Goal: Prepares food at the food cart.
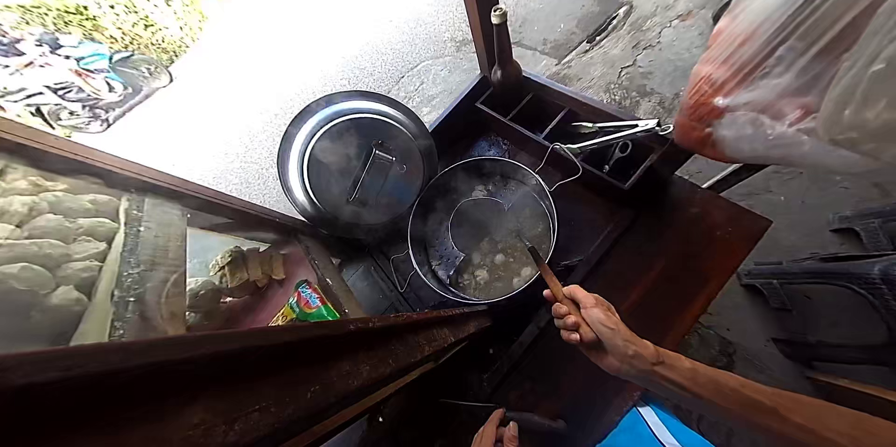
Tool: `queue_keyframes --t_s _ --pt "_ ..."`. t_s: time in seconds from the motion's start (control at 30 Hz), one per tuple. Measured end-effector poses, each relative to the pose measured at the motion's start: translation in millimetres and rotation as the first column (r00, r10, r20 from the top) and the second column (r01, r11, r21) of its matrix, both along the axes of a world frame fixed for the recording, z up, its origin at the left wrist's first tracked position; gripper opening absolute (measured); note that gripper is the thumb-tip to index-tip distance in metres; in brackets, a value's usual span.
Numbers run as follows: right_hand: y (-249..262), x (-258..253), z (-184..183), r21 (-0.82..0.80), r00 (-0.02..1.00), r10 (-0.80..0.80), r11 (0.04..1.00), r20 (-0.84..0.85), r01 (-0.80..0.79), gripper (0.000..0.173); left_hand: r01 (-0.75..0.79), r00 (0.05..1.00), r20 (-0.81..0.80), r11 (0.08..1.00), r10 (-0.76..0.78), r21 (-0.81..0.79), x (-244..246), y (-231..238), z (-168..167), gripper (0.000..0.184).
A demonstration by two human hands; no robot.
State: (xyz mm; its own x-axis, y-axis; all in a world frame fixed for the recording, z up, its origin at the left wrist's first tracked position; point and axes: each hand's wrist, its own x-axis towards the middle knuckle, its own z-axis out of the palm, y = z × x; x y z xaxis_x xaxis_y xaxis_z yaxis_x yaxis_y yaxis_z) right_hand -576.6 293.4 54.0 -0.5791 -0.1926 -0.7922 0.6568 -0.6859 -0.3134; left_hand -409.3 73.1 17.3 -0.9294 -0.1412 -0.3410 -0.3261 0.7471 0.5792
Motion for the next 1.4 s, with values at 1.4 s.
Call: queue_keyframes --t_s 1.4 --pt "72.7 -110.2 117.2 0.701 -0.288 0.713 -0.695 0.639 -0.164 0.022 -0.065 0.997 0.036 0.998 0.066 -0.018 7.3 -5.3 -0.5 0.034"
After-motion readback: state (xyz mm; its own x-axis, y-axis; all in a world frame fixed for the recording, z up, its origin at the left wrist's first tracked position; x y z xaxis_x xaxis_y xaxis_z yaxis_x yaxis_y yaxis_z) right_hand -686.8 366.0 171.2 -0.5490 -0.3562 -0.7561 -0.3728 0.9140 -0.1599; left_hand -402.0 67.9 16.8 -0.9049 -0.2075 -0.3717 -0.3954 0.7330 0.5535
